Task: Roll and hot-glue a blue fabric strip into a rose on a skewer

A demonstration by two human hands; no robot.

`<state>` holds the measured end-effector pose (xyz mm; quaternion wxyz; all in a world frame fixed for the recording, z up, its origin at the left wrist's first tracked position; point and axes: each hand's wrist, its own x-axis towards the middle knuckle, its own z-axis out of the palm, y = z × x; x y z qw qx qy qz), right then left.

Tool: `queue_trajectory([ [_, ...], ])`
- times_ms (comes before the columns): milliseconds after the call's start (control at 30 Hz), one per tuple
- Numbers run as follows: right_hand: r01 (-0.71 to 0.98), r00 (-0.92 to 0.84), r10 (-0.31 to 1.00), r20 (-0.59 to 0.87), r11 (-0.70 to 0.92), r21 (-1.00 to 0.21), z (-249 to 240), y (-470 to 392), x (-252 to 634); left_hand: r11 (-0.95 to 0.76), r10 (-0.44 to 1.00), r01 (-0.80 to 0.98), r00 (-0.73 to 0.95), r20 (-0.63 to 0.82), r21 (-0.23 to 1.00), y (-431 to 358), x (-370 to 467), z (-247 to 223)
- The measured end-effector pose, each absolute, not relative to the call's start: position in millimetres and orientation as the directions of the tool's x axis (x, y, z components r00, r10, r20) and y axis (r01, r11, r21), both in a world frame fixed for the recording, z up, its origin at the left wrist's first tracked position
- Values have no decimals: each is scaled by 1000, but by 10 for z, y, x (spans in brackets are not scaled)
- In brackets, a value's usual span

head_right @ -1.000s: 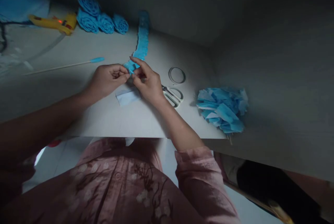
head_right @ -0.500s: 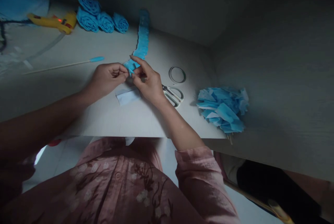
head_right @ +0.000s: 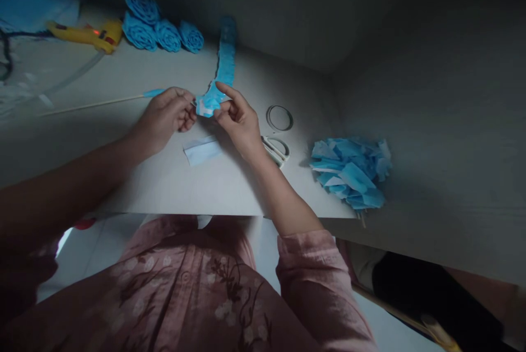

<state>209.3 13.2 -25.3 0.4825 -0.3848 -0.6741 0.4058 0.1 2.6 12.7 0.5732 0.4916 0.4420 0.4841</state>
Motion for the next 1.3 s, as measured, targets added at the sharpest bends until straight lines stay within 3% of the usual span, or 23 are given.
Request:
queue_trajectory([
  [100, 58, -247, 920, 304, 328, -943, -238, 127, 2095, 144, 961, -207, 261, -87, 968, 27, -7, 162],
  [233, 58, -264, 923, 278, 303, -951, -223, 106, 2087, 127, 926, -123, 369, -74, 984, 21, -32, 151],
  [467, 185, -281, 928, 245, 303, -935, -200, 62, 2042, -94, 948, 90, 312, 62, 992, 45, -55, 59],
  [833, 89, -352, 900, 257, 306, -948, -208, 109, 2128, -54, 952, 9, 302, 49, 998, 59, -68, 60],
  [1100, 170, -237, 935, 263, 307, -936, -215, 138, 2130, -76, 972, 4, 222, 74, 997, 107, -75, 17],
  [1200, 226, -222, 923, 313, 361, -905, -250, 153, 2135, -163, 982, 12, 102, 161, 987, 94, -61, 43],
  [1300, 279, -218, 916, 337, 390, -878, -253, 134, 2121, -311, 949, 141, 106, 298, 940, 46, -40, 58],
])
